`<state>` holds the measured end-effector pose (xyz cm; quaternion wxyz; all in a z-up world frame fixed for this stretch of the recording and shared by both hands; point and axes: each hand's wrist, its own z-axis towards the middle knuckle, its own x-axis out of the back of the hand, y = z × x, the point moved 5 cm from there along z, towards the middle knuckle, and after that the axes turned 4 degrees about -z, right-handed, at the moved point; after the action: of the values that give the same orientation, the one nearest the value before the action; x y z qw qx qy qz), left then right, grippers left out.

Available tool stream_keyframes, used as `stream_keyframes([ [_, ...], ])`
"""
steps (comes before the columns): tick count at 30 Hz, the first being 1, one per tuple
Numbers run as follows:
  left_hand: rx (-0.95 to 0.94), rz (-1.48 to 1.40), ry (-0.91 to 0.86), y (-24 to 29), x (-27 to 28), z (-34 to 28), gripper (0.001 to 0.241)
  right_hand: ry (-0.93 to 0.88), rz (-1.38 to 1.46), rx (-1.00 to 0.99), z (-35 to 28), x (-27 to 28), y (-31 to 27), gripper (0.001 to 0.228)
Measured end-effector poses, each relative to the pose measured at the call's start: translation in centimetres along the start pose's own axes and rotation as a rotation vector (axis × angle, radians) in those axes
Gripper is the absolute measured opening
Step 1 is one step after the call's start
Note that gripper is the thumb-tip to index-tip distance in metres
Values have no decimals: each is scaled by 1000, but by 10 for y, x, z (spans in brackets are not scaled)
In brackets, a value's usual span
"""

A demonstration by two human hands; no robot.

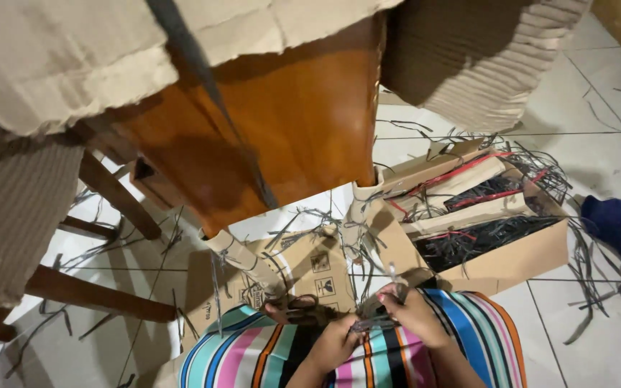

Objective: Wrapping a wooden chair leg with protective cardboard and securing it with black ties.

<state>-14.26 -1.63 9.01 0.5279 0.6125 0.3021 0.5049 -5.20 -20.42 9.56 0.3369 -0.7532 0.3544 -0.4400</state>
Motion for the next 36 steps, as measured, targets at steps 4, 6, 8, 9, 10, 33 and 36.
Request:
stream_keyframes([
  [4,8,-3,10,4,-11,6,44,56,-94,96,29,8,16,21],
  [6,101,32,-14,13,-18,13,34,169,-243,167,55,13,41,16],
  [8,142,46,-36,27,-23,26,35,261,-300,217,68,30,38,16],
  [9,175,52,-57,33,-28,33,35,358,-368,267,71,41,37,19],
  [10,182,55,-66,36,-32,39,35,357,-360,259,75,47,31,19],
  [33,411,101,24,0,-72,116,37,-130,-962,-321,159,148,70,60],
  [36,348,98,72,-11,-84,123,32,-56,-1013,-217,146,160,122,44],
])
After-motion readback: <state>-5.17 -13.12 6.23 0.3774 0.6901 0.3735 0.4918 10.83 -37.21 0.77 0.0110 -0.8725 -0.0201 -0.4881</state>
